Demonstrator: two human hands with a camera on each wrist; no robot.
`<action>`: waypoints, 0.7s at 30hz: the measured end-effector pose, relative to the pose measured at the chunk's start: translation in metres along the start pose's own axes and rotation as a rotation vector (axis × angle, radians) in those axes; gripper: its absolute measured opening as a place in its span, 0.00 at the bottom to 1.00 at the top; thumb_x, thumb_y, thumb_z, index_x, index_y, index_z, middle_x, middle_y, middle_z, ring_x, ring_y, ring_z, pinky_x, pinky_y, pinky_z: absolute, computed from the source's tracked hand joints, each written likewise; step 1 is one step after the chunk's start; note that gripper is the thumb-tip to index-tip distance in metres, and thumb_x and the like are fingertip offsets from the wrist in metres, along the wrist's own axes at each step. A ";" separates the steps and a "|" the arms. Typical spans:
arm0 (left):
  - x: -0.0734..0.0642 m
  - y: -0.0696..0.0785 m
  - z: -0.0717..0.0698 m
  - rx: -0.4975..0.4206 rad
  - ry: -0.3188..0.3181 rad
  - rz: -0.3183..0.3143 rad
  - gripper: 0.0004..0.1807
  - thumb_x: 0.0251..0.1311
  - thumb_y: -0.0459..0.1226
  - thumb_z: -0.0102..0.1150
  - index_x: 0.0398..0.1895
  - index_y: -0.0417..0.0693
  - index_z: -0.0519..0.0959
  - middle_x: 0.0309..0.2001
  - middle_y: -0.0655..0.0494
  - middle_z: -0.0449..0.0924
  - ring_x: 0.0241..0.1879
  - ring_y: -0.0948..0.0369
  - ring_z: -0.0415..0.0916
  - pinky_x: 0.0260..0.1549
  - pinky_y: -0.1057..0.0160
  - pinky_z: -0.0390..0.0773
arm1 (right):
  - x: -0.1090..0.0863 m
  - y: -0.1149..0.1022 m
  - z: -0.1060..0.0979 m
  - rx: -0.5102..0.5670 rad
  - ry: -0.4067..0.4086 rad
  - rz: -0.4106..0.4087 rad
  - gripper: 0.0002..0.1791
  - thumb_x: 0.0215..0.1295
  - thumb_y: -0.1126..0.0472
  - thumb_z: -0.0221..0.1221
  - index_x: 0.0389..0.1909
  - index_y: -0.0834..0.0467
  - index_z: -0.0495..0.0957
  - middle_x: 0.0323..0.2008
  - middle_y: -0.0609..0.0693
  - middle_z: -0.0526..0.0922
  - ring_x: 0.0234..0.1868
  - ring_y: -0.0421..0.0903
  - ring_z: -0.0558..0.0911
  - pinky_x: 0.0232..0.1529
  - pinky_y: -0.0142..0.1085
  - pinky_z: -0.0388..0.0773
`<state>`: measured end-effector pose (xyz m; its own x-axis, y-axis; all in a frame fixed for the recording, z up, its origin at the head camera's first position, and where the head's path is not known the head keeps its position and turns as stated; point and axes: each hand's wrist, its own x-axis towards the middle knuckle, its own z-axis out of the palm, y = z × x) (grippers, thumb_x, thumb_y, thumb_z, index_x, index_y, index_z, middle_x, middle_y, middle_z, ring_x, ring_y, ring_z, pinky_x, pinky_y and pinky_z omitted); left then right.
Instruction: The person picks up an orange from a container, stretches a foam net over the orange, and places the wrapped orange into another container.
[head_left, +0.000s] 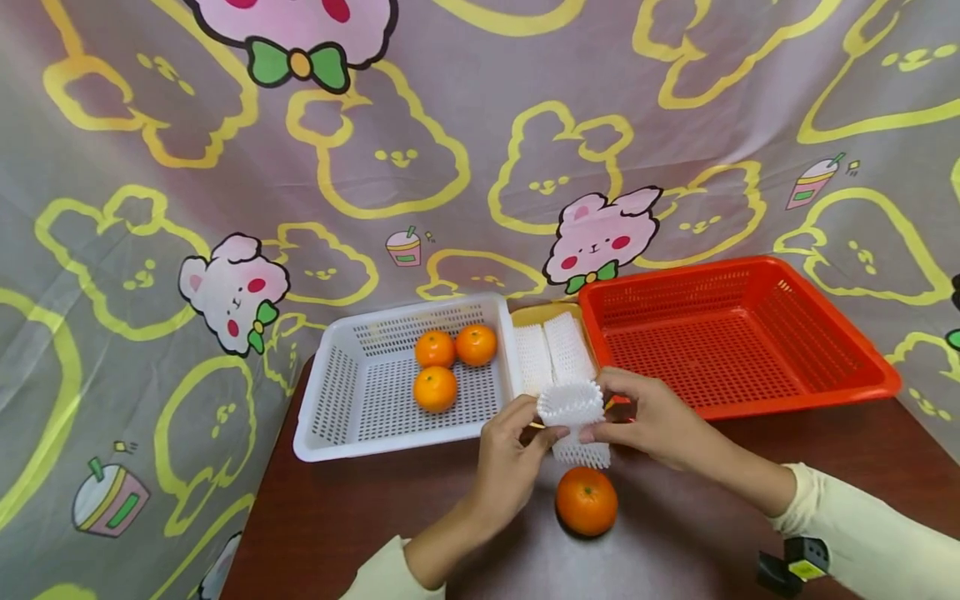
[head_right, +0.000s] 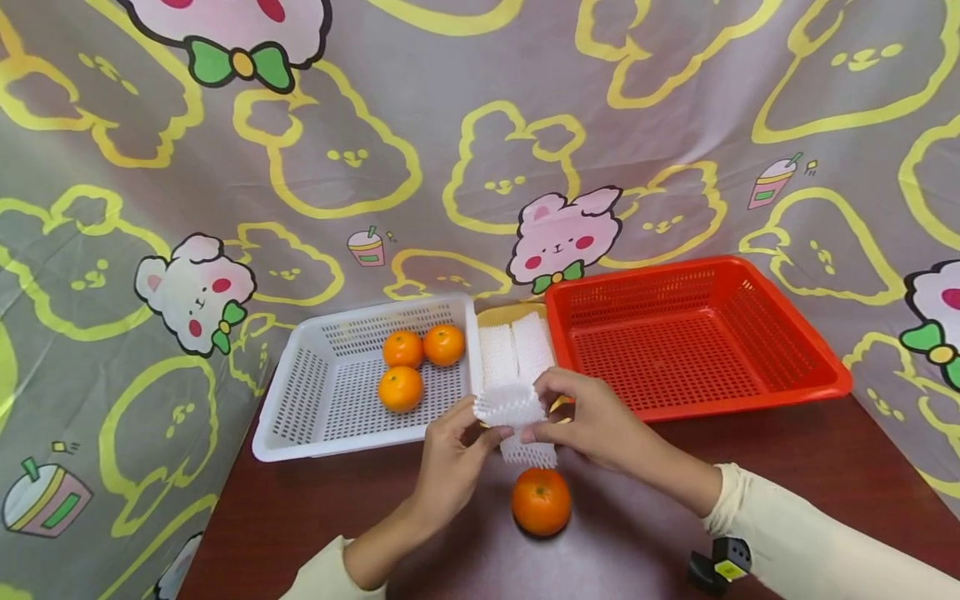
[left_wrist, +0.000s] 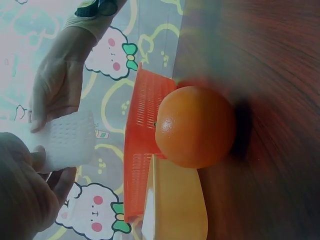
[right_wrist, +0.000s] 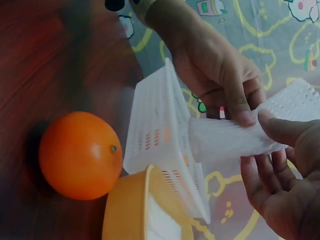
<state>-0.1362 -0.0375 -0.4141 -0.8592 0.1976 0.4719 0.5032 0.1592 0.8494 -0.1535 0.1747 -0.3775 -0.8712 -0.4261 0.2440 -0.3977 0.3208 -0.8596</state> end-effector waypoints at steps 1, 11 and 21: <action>0.000 0.000 0.000 0.004 0.003 0.017 0.06 0.61 0.33 0.69 0.40 0.41 0.86 0.39 0.49 0.85 0.36 0.65 0.78 0.32 0.69 0.84 | -0.001 0.001 0.001 0.017 -0.017 -0.016 0.20 0.50 0.60 0.78 0.44 0.54 0.82 0.44 0.48 0.84 0.43 0.36 0.82 0.44 0.32 0.85; -0.002 -0.007 -0.003 0.025 -0.047 0.175 0.12 0.65 0.26 0.61 0.50 0.40 0.84 0.47 0.47 0.86 0.48 0.59 0.83 0.48 0.64 0.85 | -0.012 0.016 -0.005 0.254 -0.266 0.083 0.17 0.81 0.57 0.49 0.58 0.68 0.70 0.53 0.62 0.78 0.52 0.41 0.83 0.52 0.37 0.85; -0.003 -0.005 0.004 0.055 -0.079 0.317 0.25 0.55 0.16 0.60 0.56 0.40 0.81 0.51 0.46 0.84 0.52 0.53 0.83 0.53 0.62 0.84 | -0.026 0.026 0.014 0.675 -0.265 0.483 0.35 0.79 0.54 0.53 0.69 0.80 0.57 0.56 0.60 0.79 0.56 0.48 0.83 0.60 0.41 0.82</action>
<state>-0.1358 -0.0354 -0.4204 -0.6507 0.3195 0.6889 0.7502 0.1295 0.6485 -0.1373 0.1825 -0.4118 -0.7715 -0.5824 -0.2562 0.3266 -0.0169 -0.9450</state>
